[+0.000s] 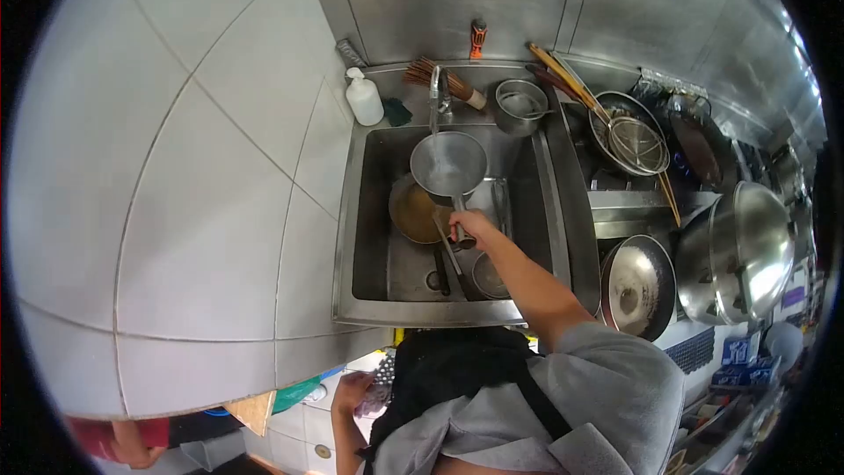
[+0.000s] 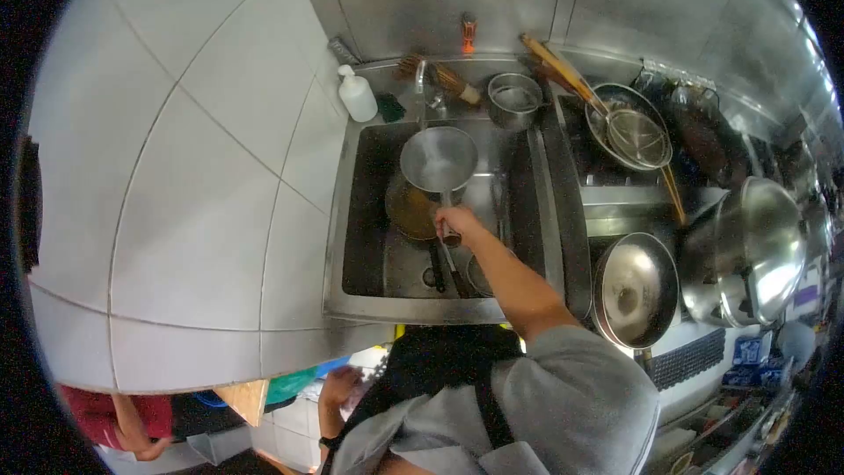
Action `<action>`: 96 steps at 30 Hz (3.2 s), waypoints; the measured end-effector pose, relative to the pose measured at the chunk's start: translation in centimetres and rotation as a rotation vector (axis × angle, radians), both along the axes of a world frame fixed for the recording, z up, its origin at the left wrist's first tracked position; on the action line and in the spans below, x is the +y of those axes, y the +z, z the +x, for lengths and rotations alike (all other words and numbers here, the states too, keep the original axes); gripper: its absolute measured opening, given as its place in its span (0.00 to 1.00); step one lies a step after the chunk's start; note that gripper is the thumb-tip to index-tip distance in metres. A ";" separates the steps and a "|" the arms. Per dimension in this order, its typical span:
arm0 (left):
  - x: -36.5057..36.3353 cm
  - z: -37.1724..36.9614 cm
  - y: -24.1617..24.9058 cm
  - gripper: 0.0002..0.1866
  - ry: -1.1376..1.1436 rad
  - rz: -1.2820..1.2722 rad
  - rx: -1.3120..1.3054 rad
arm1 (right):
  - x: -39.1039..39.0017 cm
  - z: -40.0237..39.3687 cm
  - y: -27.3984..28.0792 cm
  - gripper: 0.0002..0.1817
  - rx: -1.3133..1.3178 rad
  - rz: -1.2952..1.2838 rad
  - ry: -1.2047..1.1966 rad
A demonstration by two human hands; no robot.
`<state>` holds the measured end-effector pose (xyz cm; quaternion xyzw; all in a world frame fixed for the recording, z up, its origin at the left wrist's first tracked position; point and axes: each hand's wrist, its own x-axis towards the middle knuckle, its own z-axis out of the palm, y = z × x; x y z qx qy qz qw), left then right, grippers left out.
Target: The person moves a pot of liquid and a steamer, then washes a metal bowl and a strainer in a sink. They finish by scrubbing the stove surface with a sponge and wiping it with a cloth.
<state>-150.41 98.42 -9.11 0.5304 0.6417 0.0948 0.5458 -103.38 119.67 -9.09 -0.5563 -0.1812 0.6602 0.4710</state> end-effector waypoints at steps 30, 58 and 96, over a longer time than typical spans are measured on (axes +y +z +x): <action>61.4 41.3 -2.9 0.23 -0.484 0.214 -0.366 | -4.9 -1.1 2.0 0.10 -0.193 0.083 0.194; 51.0 30.6 3.1 0.17 -0.760 0.619 -0.102 | -29.4 -6.2 10.7 0.13 -0.141 -0.014 -0.032; -27.8 39.1 -22.8 0.19 -2.114 0.237 1.488 | -102.7 -5.5 4.8 0.08 -0.011 -0.333 -1.467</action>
